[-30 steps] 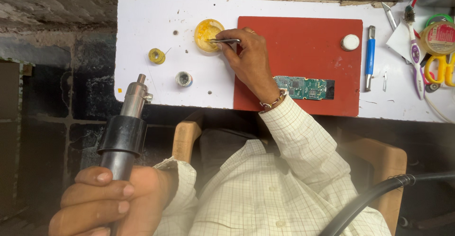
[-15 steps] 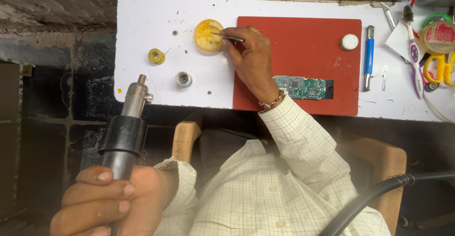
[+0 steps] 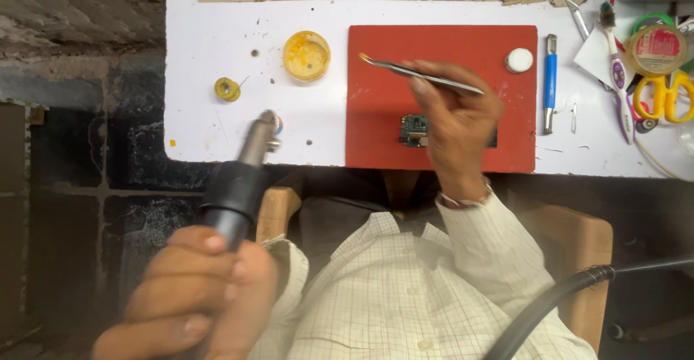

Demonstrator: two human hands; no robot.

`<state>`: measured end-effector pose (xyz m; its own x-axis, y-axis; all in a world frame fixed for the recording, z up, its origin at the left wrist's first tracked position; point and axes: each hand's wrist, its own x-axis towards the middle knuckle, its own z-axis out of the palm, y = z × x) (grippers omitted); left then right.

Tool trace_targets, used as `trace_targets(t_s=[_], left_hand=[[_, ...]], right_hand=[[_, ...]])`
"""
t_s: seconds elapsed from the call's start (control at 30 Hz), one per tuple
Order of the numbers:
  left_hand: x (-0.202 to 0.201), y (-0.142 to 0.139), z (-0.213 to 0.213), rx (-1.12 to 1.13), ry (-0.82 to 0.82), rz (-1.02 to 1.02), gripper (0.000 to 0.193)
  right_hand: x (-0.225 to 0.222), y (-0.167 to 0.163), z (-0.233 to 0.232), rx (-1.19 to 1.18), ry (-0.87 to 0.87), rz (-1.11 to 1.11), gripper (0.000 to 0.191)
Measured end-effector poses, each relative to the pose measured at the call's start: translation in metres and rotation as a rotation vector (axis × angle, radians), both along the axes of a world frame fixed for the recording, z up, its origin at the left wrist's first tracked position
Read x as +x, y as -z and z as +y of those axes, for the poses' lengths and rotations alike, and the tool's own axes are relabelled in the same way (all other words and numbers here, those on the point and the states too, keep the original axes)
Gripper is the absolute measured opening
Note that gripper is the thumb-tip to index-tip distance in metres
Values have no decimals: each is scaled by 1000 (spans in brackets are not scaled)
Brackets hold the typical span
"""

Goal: The person holds a hot air gun in one hand and tweezers in the other, heating components on a green circuit board laid on a red mat. They dip the tweezers in flux, reposition small components on the board, and continue directing hot air at different spots on the board.

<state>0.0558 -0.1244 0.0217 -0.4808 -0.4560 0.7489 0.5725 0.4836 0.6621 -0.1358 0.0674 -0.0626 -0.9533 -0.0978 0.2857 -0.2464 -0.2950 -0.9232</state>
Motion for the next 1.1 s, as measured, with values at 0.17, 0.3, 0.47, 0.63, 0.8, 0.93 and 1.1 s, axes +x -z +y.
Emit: trace_targets(t_s=[0.17,0.3,0.47,0.63,0.8,0.93,1.1], left_hand=[[-28,-10,27,108,221,9,38],[-39,-17,37,64,321,-75,55],[-47,-12,49,91,367,-102,46],[-54,-1,57,294,576,-87,22],[-66,8,62,377,717,-8,39],[-65,5,59,303,631,-73,27],[-61,3,56,250,596,-108,25]], right_hand=[[31,2,65,-19,157,52,19],[49,9,103,121,185,109,17],[51,17,114,537,214,237,19],[46,23,109,568,191,220,21],[43,26,105,596,180,250,24],[43,27,103,621,182,241,24],[43,27,103,617,182,235,23]])
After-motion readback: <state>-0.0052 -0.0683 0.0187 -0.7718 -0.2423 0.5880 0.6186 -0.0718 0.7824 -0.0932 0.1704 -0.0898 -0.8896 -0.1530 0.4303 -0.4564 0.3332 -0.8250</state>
